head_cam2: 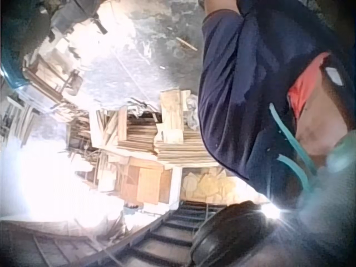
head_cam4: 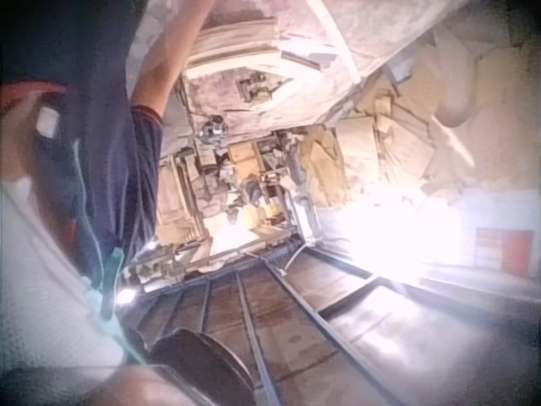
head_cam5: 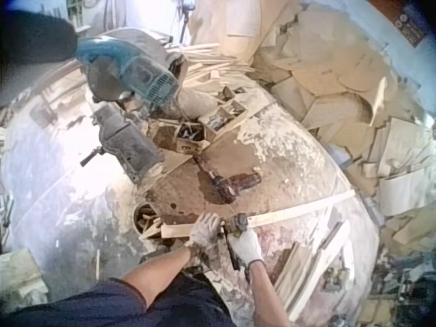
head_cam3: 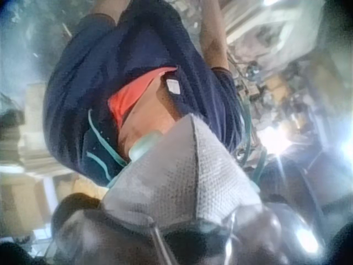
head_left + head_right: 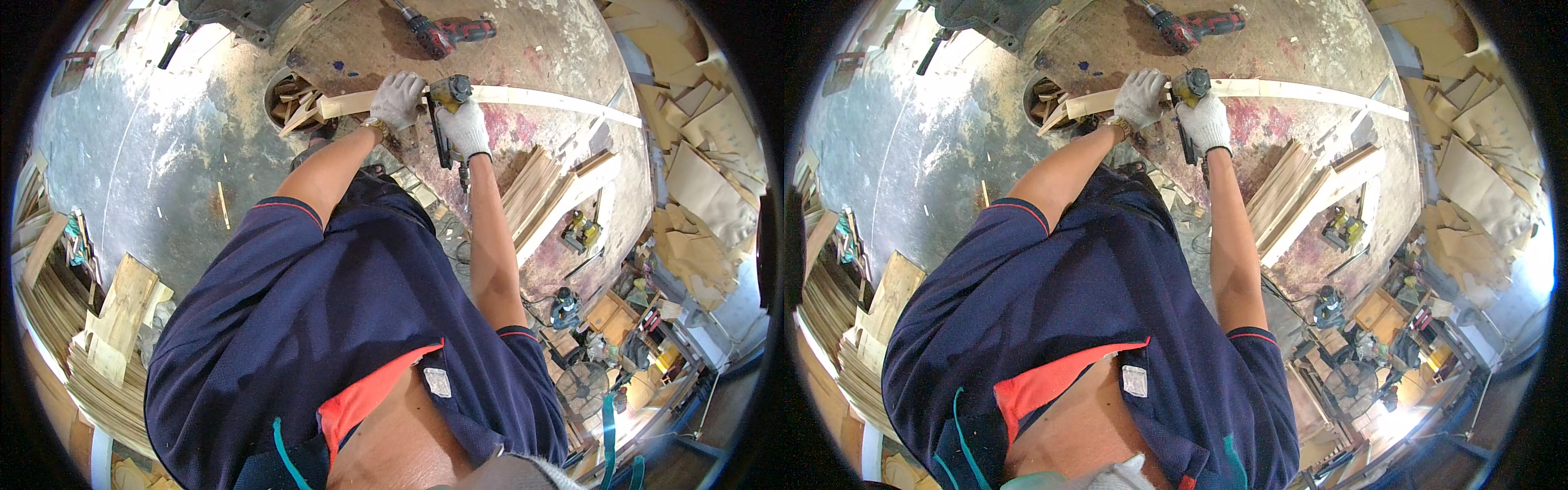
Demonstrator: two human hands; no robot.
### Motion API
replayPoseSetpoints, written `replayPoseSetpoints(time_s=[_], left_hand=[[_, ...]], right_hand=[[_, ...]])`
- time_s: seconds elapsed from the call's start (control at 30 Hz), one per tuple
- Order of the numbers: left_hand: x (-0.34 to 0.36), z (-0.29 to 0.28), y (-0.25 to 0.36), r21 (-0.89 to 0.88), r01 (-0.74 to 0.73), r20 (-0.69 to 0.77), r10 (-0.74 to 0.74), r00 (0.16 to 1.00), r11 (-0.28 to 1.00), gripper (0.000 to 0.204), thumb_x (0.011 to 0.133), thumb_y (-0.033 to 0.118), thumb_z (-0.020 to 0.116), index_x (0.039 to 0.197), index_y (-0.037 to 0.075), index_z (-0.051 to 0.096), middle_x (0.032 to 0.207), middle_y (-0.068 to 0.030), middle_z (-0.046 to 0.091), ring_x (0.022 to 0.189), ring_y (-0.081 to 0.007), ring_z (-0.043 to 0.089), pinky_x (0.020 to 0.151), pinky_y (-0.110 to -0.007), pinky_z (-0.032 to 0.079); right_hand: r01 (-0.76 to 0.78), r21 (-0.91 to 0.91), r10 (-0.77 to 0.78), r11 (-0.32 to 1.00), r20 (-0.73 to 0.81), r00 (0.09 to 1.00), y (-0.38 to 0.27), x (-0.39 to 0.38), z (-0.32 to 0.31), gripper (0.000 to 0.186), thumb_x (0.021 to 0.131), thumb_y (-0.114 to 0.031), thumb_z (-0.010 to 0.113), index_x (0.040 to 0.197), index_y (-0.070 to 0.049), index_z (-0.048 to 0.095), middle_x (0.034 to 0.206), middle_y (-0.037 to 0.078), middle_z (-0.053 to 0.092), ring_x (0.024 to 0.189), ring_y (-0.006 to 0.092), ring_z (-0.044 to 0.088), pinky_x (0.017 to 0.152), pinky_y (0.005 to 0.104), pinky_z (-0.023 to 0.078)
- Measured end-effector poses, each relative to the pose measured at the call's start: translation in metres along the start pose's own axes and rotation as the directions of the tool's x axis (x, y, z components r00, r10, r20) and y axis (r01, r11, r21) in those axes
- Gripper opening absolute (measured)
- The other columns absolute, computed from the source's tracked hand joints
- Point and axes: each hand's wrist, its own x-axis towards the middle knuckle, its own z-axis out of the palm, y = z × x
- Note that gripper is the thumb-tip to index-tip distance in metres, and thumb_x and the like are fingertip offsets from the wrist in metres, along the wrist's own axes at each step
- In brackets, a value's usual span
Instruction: The person uses a miter saw to cut several pieces of wood to size. They then use a handheld power sander to smooth the edges of the cut pieces. The person stacks the finished pieces on the workbench.
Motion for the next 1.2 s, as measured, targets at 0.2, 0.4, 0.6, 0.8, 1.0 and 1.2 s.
replayPoseSetpoints(time_s=[0.2, 0.4, 0.6, 0.8, 1.0, 1.2], left_hand=[[0.000, -0.005, 0.003, -0.014, -0.041, -0.061, 0.040, 0.997, 0.999, 0.058, 0.076, 0.033, 0.082, 0.123, 0.010, 0.058, 0.122, -0.0112, 0.064, 0.124, -0.0298, 0.058, 0.105, -0.045, 0.044], [0.000, 0.002, 0.002, -0.017, -0.012, -0.026, 0.012, 1.000, 1.000, 0.060, 0.077, 0.036, 0.082, 0.125, 0.011, 0.058, 0.123, -0.0101, 0.062, 0.124, -0.0295, 0.057, 0.107, -0.046, 0.043], [-0.012, -0.018, -0.012, 0.079, -0.071, 0.000, 0.071, 0.997, 0.994, 0.059, 0.075, 0.031, 0.083, 0.125, 0.013, 0.058, 0.122, -0.0110, 0.061, 0.123, -0.0320, 0.057, 0.100, -0.048, 0.048], [-0.018, -0.037, -0.004, 0.092, -0.148, 0.232, 0.124, 0.965, 0.985, 0.050, 0.084, 0.028, 0.076, 0.129, 0.016, 0.057, 0.103, -0.0137, 0.069, 0.105, -0.0346, 0.067, 0.085, -0.047, 0.054], [-0.005, -0.071, 0.003, 0.096, -0.082, 0.491, 0.025, 0.871, 0.992, 0.044, 0.090, 0.033, 0.071, 0.126, 0.012, 0.057, 0.114, -0.0155, 0.071, 0.113, -0.0313, 0.067, 0.087, -0.047, 0.054], [-0.033, -0.026, -0.021, 0.130, -0.202, 0.127, 0.186, 0.974, 0.971, 0.068, 0.084, 0.044, 0.075, 0.137, 0.005, 0.056, 0.154, -0.0188, 0.050, 0.146, -0.0343, 0.044, 0.116, -0.052, 0.037]], right_hand=[[-0.011, 0.092, 0.010, 0.996, 0.012, 1.000, 0.017, -0.002, 0.010, 0.041, 0.081, -0.028, 0.074, 0.113, -0.002, 0.072, 0.106, 0.028, 0.073, 0.105, 0.0447, 0.069, 0.090, 0.0500, 0.056], [0.026, 0.047, -0.023, 0.999, -0.063, 0.998, 0.017, -0.007, 0.011, 0.042, 0.081, -0.028, 0.074, 0.113, -0.001, 0.071, 0.106, 0.027, 0.073, 0.105, 0.0450, 0.069, 0.091, 0.0494, 0.056], [-0.069, 0.377, 0.206, 0.924, -0.338, 0.918, 0.059, -0.041, 0.028, 0.038, 0.081, -0.025, 0.076, 0.106, 0.003, 0.070, 0.090, 0.023, 0.074, 0.079, 0.0346, 0.074, 0.072, 0.0433, 0.058], [-0.124, 0.641, 0.387, 0.757, -0.287, 0.877, 0.065, -0.090, 0.031, 0.029, 0.085, -0.018, 0.077, 0.104, 0.002, 0.070, 0.078, 0.012, 0.072, 0.049, 0.0173, 0.063, 0.046, 0.0344, 0.048], [-0.056, 0.702, 0.312, 0.710, -0.243, 0.918, 0.058, -0.097, 0.025, 0.025, 0.086, -0.015, 0.078, 0.103, 0.002, 0.070, 0.073, 0.008, 0.071, 0.049, 0.0146, 0.060, 0.046, 0.0321, 0.046], [-0.013, 0.507, 0.086, 0.862, -0.120, 0.989, 0.056, -0.073, 0.016, 0.026, 0.086, -0.011, 0.076, 0.106, 0.004, 0.073, 0.077, 0.006, 0.074, 0.050, 0.0114, 0.059, 0.046, 0.0305, 0.045]])
